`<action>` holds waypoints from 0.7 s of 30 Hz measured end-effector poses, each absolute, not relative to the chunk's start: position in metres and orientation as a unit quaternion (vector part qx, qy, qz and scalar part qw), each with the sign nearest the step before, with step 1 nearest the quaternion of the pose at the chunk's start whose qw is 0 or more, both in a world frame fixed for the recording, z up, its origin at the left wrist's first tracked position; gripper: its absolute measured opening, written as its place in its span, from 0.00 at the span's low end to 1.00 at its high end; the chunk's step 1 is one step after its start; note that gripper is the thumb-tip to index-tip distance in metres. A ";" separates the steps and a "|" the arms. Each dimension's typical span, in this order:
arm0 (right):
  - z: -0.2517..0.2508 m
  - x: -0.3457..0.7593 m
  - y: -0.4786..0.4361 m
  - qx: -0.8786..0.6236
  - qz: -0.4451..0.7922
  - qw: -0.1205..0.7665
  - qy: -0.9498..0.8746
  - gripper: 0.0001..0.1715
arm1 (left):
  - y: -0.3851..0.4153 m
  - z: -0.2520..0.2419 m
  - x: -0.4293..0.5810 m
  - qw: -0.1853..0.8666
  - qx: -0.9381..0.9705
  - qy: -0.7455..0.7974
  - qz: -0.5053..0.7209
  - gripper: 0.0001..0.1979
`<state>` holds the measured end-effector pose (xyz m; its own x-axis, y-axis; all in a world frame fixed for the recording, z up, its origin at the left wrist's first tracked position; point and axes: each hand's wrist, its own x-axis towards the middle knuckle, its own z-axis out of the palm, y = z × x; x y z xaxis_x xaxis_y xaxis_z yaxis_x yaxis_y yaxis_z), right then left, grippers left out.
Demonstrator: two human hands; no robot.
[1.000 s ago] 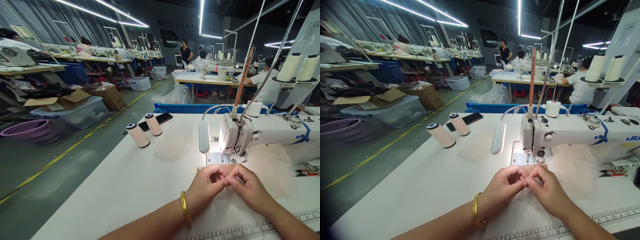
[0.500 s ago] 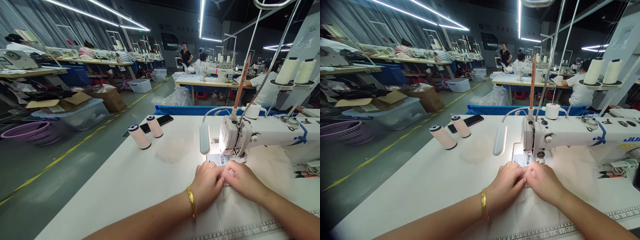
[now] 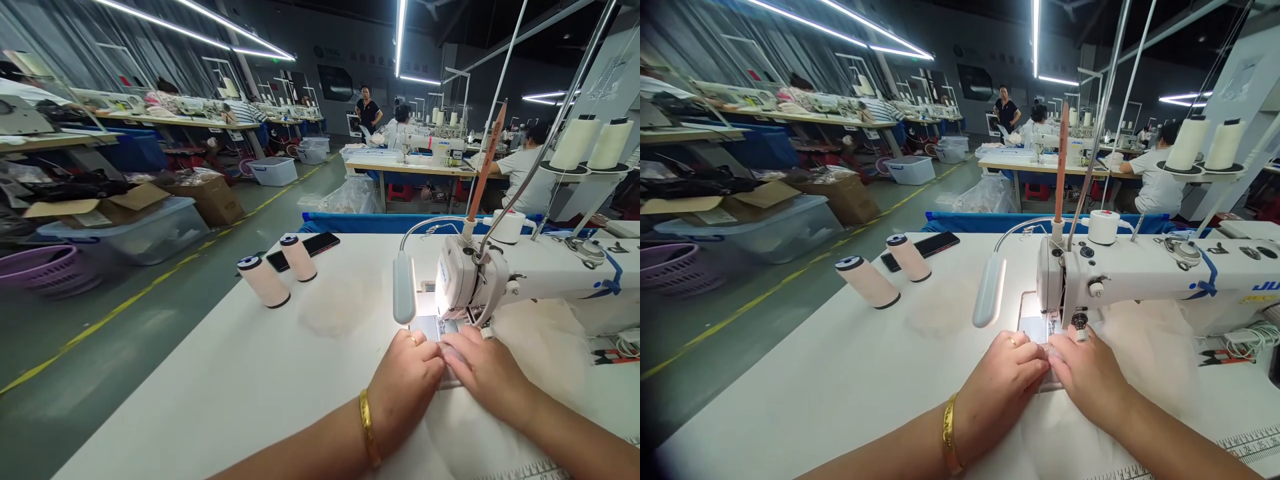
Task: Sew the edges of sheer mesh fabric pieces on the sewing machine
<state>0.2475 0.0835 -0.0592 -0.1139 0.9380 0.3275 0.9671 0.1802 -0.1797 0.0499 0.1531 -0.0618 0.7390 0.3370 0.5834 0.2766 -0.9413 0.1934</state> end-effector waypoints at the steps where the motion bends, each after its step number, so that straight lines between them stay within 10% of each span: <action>1: -0.061 0.253 0.084 -0.636 -0.104 0.171 -0.745 0.08 | 0.153 -0.061 0.049 0.050 0.932 0.168 0.318 0.13; 5: -0.059 0.269 0.082 -0.637 -0.263 0.153 -0.708 0.21 | 0.150 -0.060 0.048 0.063 0.932 0.177 0.309 0.11; 21: -0.036 0.272 0.073 -0.561 -0.045 0.241 -0.790 0.17 | 0.145 -0.050 0.045 0.062 0.946 0.200 0.248 0.10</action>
<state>0.2717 0.0734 -0.0364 -0.2534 0.8654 0.4323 0.9090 0.3659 -0.1997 0.0453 0.1454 -0.0496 0.7968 0.4086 0.4451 0.3468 -0.9125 0.2170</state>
